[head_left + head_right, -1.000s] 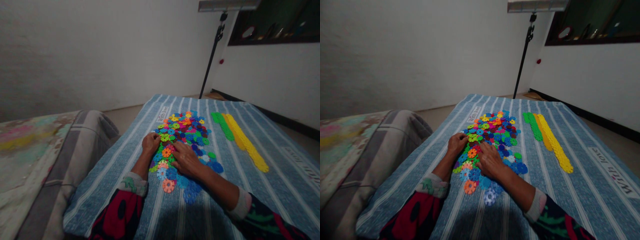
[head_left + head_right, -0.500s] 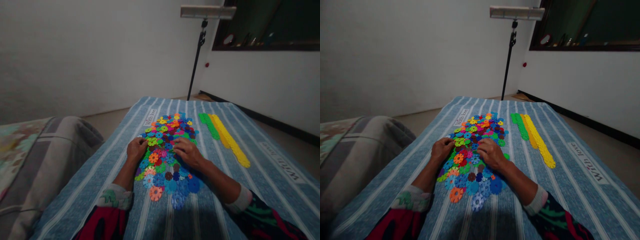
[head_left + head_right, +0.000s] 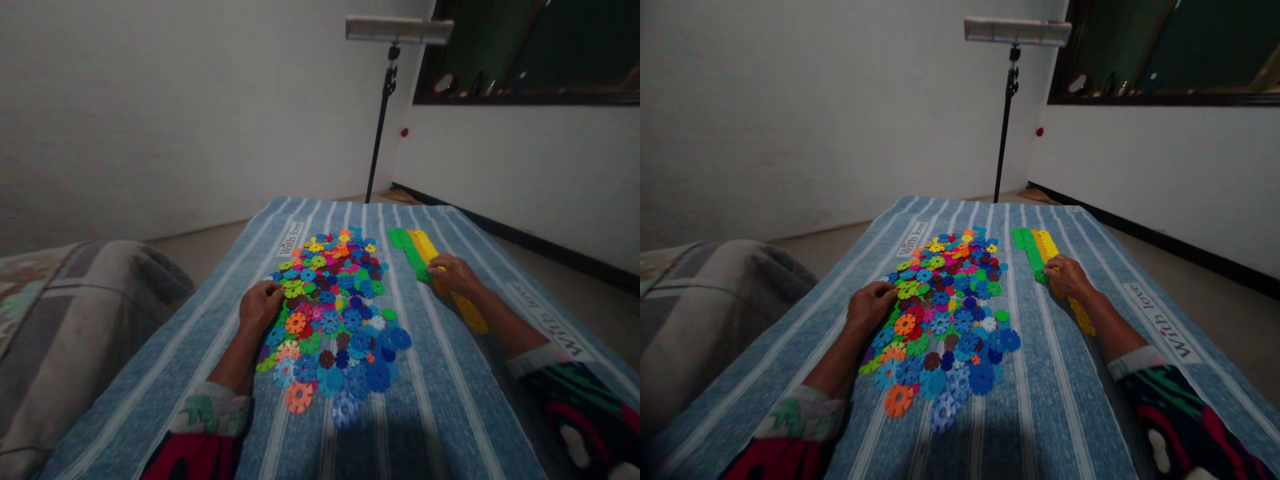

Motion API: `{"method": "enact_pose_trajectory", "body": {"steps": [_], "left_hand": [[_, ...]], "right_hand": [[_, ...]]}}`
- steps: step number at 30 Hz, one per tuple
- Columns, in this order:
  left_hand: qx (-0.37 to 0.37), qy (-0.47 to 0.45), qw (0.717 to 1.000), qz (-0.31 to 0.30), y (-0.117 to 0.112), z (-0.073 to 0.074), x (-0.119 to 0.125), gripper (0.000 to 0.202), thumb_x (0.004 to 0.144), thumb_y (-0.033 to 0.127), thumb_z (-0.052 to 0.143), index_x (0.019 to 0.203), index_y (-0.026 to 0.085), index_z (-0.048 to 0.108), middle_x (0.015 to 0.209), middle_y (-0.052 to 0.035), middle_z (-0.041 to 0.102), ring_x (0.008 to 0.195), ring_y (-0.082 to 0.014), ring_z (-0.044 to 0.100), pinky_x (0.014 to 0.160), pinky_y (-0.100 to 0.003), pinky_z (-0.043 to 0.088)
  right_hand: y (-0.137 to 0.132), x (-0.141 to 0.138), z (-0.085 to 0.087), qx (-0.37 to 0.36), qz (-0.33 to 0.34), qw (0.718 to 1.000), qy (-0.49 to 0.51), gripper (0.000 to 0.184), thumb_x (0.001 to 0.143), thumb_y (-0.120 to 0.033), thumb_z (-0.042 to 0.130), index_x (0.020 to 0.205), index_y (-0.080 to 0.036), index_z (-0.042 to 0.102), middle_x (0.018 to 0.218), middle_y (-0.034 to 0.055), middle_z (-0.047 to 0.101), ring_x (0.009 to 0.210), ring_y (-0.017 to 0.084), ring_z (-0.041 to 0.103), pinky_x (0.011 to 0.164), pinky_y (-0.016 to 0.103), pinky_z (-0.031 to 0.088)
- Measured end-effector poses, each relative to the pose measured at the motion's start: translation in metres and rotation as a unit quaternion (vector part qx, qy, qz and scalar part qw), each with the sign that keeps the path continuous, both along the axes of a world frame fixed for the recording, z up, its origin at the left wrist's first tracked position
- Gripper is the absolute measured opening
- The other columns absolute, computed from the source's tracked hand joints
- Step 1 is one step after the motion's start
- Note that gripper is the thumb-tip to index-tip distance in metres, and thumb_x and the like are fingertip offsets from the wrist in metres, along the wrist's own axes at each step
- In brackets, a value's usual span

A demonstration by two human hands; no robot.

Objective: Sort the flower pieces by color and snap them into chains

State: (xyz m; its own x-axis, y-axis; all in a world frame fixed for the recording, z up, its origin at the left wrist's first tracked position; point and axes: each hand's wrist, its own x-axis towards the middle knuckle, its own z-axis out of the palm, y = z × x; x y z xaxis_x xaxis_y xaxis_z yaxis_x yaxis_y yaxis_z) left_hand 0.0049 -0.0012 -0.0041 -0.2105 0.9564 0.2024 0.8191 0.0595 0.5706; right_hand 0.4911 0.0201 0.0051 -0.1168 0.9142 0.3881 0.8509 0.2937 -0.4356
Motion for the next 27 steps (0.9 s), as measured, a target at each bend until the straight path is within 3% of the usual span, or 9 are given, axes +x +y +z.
{"method": "enact_pose_trajectory", "body": {"steps": [10, 15, 20, 23, 27], "left_hand": [[-0.004, 0.006, 1.0, -0.001, -0.002, 0.004, -0.001, 0.033, 0.073, 0.041, 0.051, 0.084, 0.021, 0.076, 0.09, -0.0044, 0.077, 0.084, -0.0234, 0.068, 0.075, -0.03, 0.05], [-0.003, 0.007, 1.0, 0.002, -0.001, 0.001, -0.002, 0.033, 0.073, 0.041, 0.052, 0.083, 0.021, 0.076, 0.09, -0.0047, 0.077, 0.085, -0.0236, 0.069, 0.074, -0.029, 0.05], [0.0, 0.0, 1.0, -0.004, -0.002, 0.002, -0.002, 0.03, 0.073, 0.039, 0.053, 0.083, 0.021, 0.075, 0.091, -0.0043, 0.077, 0.085, -0.023, 0.068, 0.074, -0.029, 0.05], [-0.005, 0.004, 1.0, -0.003, -0.002, 0.004, -0.001, 0.031, 0.074, 0.039, 0.053, 0.084, 0.021, 0.075, 0.091, -0.0049, 0.077, 0.084, -0.0232, 0.068, 0.075, -0.03, 0.05], [-0.006, 0.007, 1.0, 0.001, -0.002, 0.003, 0.0, 0.031, 0.074, 0.039, 0.052, 0.083, 0.021, 0.075, 0.09, -0.0051, 0.076, 0.082, -0.0231, 0.068, 0.074, -0.03, 0.049]], "right_hand": [[0.013, 0.014, -0.009, -0.057, 0.026, 0.998, -0.013, 0.018, 0.077, -0.028, 0.062, 0.069, -0.019, 0.074, 0.079, 0.0077, 0.073, 0.082, 0.024, 0.069, 0.078, 0.034, 0.051], [0.018, 0.012, -0.014, -0.041, 0.002, 0.995, -0.086, 0.019, 0.08, -0.025, 0.061, 0.072, -0.018, 0.076, 0.084, 0.0083, 0.075, 0.085, 0.023, 0.069, 0.08, 0.032, 0.05], [0.016, 0.008, -0.018, -0.03, -0.047, 0.99, -0.128, 0.021, 0.083, -0.027, 0.06, 0.086, -0.02, 0.079, 0.097, 0.0082, 0.076, 0.093, 0.022, 0.069, 0.083, 0.03, 0.05], [0.011, 0.005, -0.015, -0.016, -0.077, 0.989, -0.124, 0.022, 0.083, -0.028, 0.061, 0.092, -0.02, 0.079, 0.102, 0.0099, 0.076, 0.095, 0.023, 0.069, 0.083, 0.032, 0.05], [0.001, -0.002, -0.007, -0.016, -0.065, 0.989, -0.131, 0.019, 0.083, -0.027, 0.062, 0.091, -0.02, 0.078, 0.101, 0.0098, 0.075, 0.095, 0.024, 0.069, 0.084, 0.033, 0.051]]}}
